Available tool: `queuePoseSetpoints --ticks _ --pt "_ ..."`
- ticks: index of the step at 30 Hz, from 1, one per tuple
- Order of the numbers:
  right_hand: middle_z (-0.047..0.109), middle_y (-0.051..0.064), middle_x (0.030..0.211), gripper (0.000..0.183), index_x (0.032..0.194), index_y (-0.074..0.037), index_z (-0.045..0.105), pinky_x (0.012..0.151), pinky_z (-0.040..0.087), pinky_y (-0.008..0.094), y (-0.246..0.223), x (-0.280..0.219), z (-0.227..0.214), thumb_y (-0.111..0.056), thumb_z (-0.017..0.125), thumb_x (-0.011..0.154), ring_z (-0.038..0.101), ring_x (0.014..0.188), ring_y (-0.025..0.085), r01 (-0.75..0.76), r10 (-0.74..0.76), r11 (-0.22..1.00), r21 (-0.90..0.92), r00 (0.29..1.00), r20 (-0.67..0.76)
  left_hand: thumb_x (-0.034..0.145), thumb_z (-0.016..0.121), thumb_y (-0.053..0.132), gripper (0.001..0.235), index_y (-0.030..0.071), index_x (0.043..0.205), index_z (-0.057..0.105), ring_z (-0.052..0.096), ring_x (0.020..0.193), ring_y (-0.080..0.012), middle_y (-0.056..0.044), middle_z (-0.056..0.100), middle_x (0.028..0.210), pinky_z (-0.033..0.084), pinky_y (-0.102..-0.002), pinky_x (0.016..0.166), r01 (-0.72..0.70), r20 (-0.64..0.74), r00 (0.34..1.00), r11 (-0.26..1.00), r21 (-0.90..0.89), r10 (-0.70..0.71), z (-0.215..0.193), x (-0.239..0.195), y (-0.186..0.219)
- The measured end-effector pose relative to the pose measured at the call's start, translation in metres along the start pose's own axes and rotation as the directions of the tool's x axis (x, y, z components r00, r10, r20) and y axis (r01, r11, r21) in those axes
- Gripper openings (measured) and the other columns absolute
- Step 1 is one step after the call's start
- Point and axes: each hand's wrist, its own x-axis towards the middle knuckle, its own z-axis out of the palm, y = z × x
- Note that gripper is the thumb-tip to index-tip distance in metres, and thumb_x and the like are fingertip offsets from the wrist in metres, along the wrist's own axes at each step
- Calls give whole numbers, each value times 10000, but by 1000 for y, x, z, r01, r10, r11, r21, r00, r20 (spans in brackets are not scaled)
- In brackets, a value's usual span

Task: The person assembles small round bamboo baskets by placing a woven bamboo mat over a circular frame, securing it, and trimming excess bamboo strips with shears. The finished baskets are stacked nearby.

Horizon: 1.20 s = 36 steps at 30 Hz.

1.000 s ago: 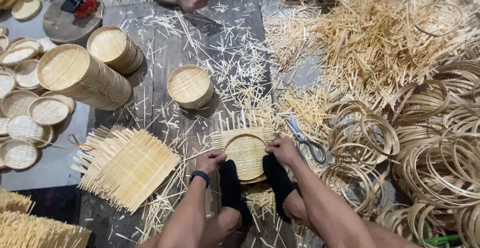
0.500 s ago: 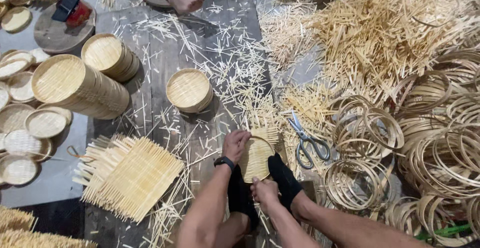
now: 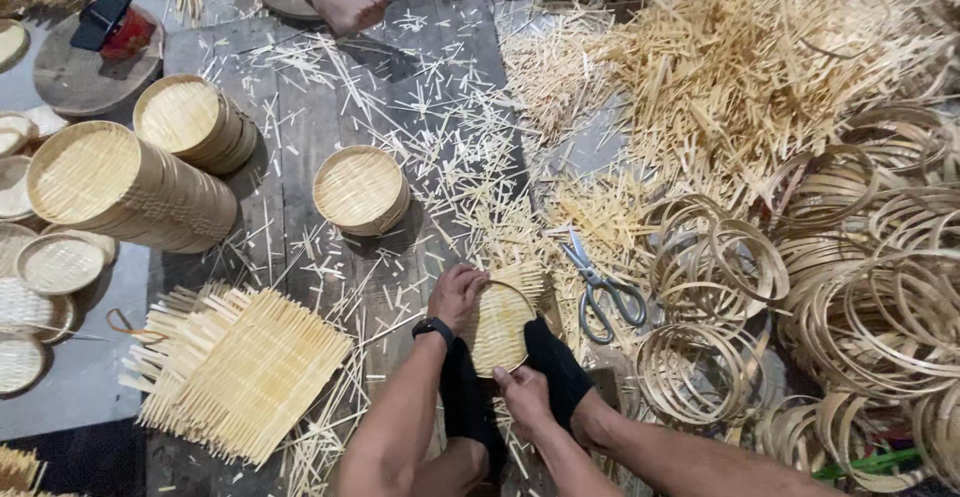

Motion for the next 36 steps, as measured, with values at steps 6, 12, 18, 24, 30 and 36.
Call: queuePoseSetpoints --ticks 6,12,18,24,30,36 --pt "694 109 669 415 822 -33 778 577 504 318 -88 0 -23 -385 667 1012 639 591 169 132 -59 731 -669 990 131 1006 581 291 251 167 1066 790 650 1004 -310 -73 732 1085 519 -403 914 23 79 997 1000 22 -24 6 5 -14" --pt "625 180 820 285 868 4 634 674 491 410 -165 85 -1 -253 721 954 588 744 303 578 -623 634 -514 776 103 930 675 377 306 112 1015 803 712 750 -220 -121 763 848 557 -368 702 283 123 956 945 -165 -265 12 9 -19" --pt "639 178 795 269 950 -24 613 715 484 419 -144 122 3 -286 642 1005 587 717 288 367 -288 740 -564 930 227 900 719 371 326 65 967 805 625 655 -148 -117 742 718 512 -340 622 405 148 914 875 -265 -378 20 8 -29" --pt "673 188 904 247 997 -25 672 777 531 424 -149 112 6 -272 661 986 652 825 299 460 -411 740 -492 887 211 909 738 354 328 59 1040 794 709 769 -117 -52 776 855 558 -293 696 292 91 956 890 -350 -278 31 9 -50" --pt "640 145 1213 299 1177 -112 706 963 508 405 -244 76 -66 -187 749 890 592 1123 283 425 -360 422 -801 889 282 718 915 294 396 78 1009 754 740 821 -183 -66 780 920 600 -318 740 472 358 857 844 -255 -371 -17 -2 5" --pt "744 106 1012 125 993 -96 740 805 640 368 -356 15 -215 -124 620 973 717 853 210 395 -174 -329 -858 868 466 721 826 168 349 60 983 622 606 945 -351 -133 605 1011 542 -461 766 -299 27 954 943 146 298 -32 -56 70"
